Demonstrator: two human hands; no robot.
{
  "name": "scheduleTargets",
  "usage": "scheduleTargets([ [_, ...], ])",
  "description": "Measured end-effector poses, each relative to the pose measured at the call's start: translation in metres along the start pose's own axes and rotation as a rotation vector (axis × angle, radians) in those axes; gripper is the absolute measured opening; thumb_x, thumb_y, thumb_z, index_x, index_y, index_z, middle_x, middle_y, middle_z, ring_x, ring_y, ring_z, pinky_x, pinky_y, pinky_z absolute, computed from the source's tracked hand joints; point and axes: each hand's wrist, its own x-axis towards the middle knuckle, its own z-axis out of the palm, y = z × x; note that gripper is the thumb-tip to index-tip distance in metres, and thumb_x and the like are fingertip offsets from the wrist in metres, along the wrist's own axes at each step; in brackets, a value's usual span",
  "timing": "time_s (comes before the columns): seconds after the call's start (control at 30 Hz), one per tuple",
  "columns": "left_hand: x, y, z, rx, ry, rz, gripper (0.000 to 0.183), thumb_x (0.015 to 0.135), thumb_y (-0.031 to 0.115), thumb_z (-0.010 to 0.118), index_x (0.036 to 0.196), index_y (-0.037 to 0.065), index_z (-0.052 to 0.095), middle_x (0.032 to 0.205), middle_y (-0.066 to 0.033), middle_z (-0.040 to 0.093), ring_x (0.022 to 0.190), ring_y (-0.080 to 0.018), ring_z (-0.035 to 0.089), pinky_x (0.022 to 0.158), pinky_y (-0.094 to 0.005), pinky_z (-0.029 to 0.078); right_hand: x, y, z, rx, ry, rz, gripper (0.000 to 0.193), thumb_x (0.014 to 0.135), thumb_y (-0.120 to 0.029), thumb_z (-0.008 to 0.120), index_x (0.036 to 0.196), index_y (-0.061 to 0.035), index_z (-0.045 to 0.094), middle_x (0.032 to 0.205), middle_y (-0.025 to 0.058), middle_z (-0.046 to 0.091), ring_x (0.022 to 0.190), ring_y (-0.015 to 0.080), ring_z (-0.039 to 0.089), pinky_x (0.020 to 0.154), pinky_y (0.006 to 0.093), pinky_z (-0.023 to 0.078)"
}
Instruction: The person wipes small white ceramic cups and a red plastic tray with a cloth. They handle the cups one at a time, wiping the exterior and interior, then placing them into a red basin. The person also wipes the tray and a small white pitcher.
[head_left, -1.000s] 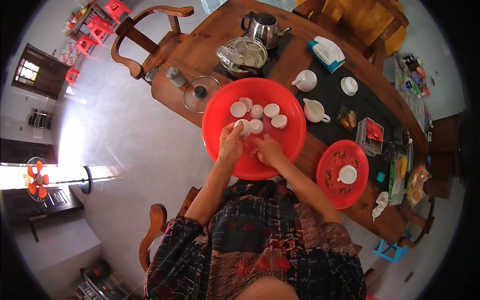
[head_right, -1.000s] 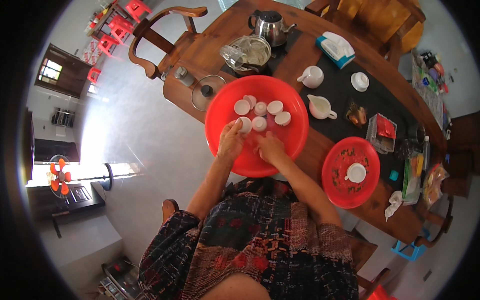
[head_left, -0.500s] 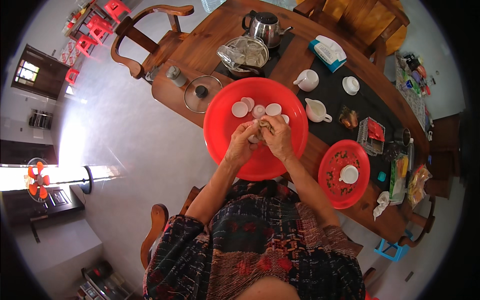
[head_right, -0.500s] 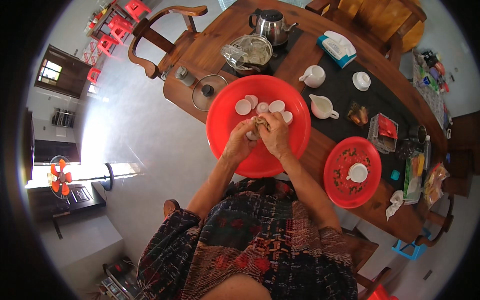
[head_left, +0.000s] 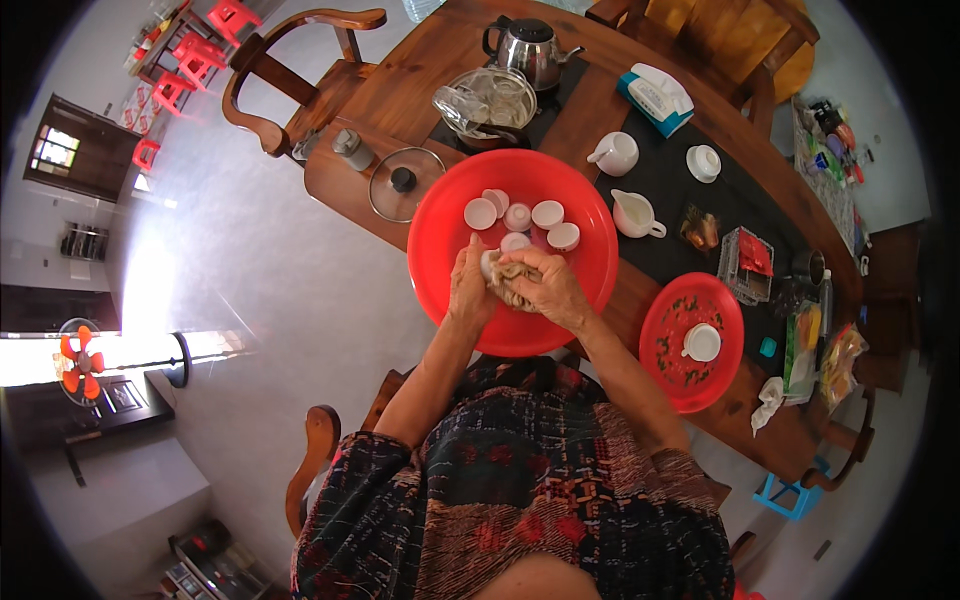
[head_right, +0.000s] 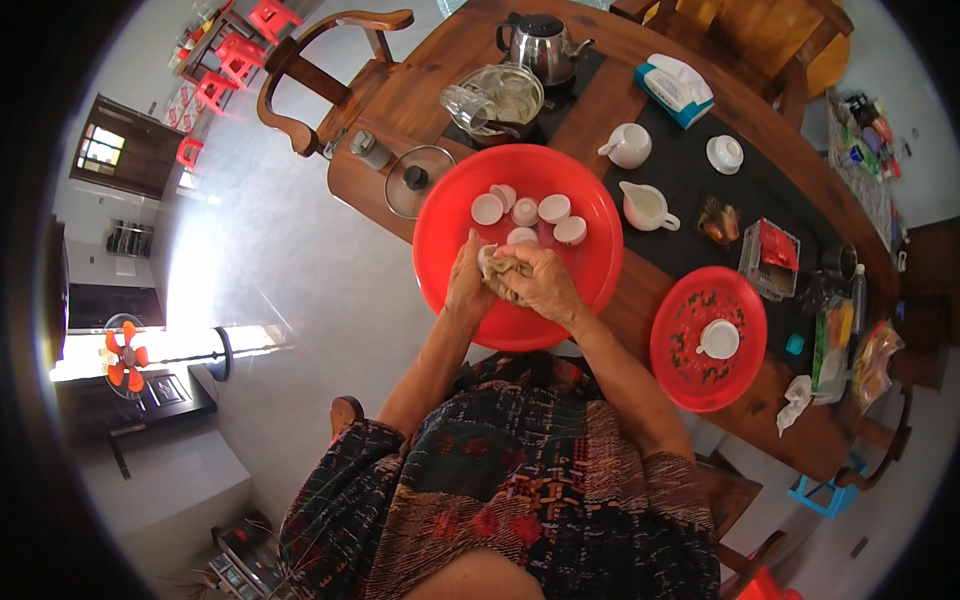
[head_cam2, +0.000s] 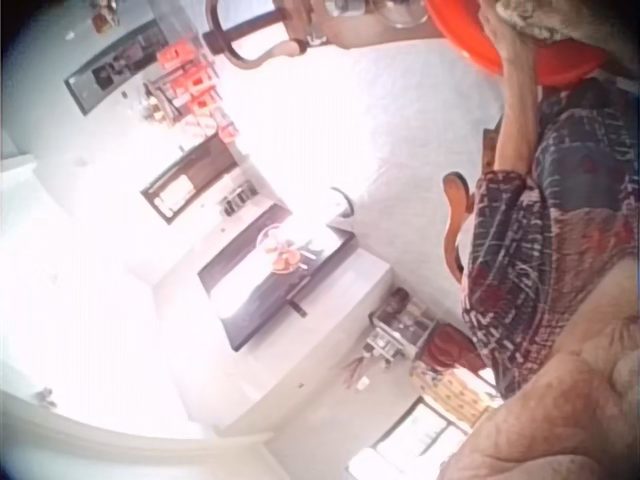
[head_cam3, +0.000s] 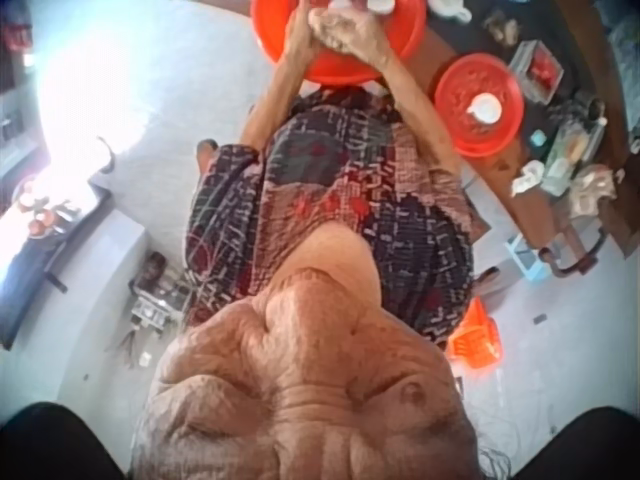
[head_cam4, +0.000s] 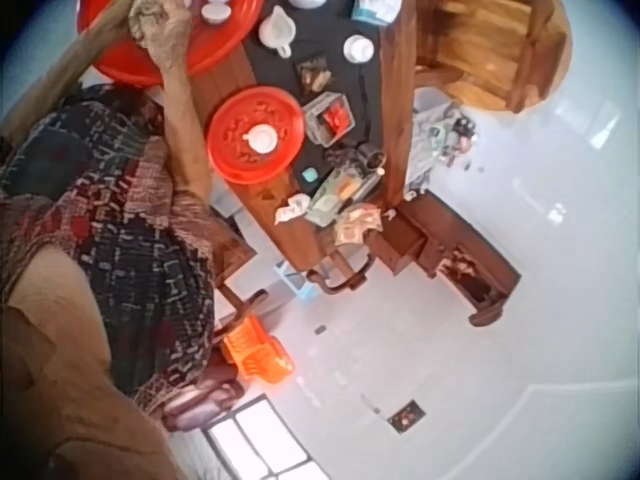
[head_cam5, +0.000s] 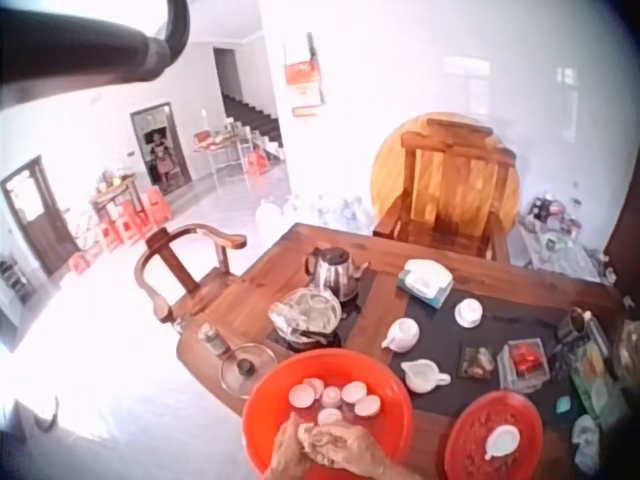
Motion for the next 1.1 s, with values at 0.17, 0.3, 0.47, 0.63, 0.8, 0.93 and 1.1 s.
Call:
scheduleTargets([
  [0.17, -0.022, 0.013, 0.016, 0.026, -0.119, -0.190, 0.032, 0.096, 0.038, 0.047, 0.097, 0.007, 0.056, 0.087, -0.0063, 0.062, 0.077, -0.0170, 0.060, 0.072, -0.0333, 0.052, -0.006, 0.034, 0.002, -0.585, 0.116, -0.421, 0.028, 0.074, 0.005, 0.060, 0.101, -0.0006, 0.062, 0.101, 0.0105, 0.054, 0.090, 0.0239, 0.059, 0.078, 0.0304, 0.049],
  [0.3, -0.021, 0.005, 0.017, 0.000, -0.311, -0.131, 0.033, 0.098, 0.035, 0.042, 0.101, 0.005, 0.056, 0.098, -0.0074, 0.062, 0.088, -0.0170, 0.059, 0.081, -0.0303, 0.048, -0.007, 0.027, 0.004, -0.769, 0.418, -0.516, 0.030, 0.068, 0.001, 0.065, 0.097, -0.0076, 0.063, 0.097, 0.0103, 0.050, 0.091, 0.0297, 0.055, 0.075, 0.0364, 0.048],
  [0.47, -0.028, 0.009, 0.038, -0.103, -0.262, -0.244, 0.032, 0.099, 0.032, 0.041, 0.105, 0.003, 0.055, 0.102, -0.0073, 0.060, 0.094, -0.0170, 0.057, 0.086, -0.0320, 0.046, -0.005, 0.016, 0.012, -0.873, 0.569, -0.598, 0.025, 0.069, -0.004, 0.066, 0.093, -0.0077, 0.062, 0.096, 0.0096, 0.050, 0.087, 0.0285, 0.055, 0.071, 0.0377, 0.050],
  [0.63, -0.013, -0.002, 0.010, -0.020, -0.271, -0.175, 0.036, 0.099, 0.034, 0.039, 0.104, 0.002, 0.055, 0.102, -0.0087, 0.059, 0.096, -0.0183, 0.057, 0.087, -0.0347, 0.047, -0.010, 0.021, 0.019, -1.023, 0.391, -0.475, 0.013, 0.076, -0.010, 0.062, 0.089, -0.0080, 0.061, 0.094, 0.0100, 0.050, 0.086, 0.0287, 0.055, 0.069, 0.0369, 0.051],
  [0.8, -0.023, 0.009, 0.020, -0.047, -0.345, -0.145, 0.035, 0.100, 0.032, 0.038, 0.101, 0.002, 0.055, 0.099, -0.0092, 0.059, 0.093, -0.0185, 0.057, 0.085, -0.0337, 0.047, -0.003, 0.030, 0.011, -0.674, 0.382, -0.501, 0.009, 0.077, -0.011, 0.062, 0.086, -0.0074, 0.062, 0.095, 0.0106, 0.049, 0.086, 0.0291, 0.055, 0.068, 0.0387, 0.051],
  [0.93, -0.029, 0.010, 0.033, 0.038, -0.267, -0.118, 0.040, 0.100, 0.036, 0.035, 0.102, 0.003, 0.057, 0.101, -0.0095, 0.061, 0.099, -0.0206, 0.057, 0.092, -0.0358, 0.045, 0.005, 0.021, 0.025, -0.930, 0.599, -0.581, 0.011, 0.075, -0.011, 0.064, 0.085, -0.0067, 0.063, 0.097, 0.0108, 0.047, 0.087, 0.0291, 0.055, 0.070, 0.0419, 0.049],
  [1.1, -0.023, 0.005, 0.012, 0.190, -0.369, 0.014, 0.040, 0.101, 0.036, 0.034, 0.098, 0.003, 0.057, 0.094, -0.0072, 0.060, 0.089, -0.0173, 0.057, 0.084, -0.0335, 0.047, -0.001, 0.021, 0.021, -0.786, 0.353, -0.379, 0.013, 0.075, -0.008, 0.066, 0.088, -0.0076, 0.065, 0.098, 0.0107, 0.044, 0.093, 0.0273, 0.051, 0.075, 0.0388, 0.048],
])
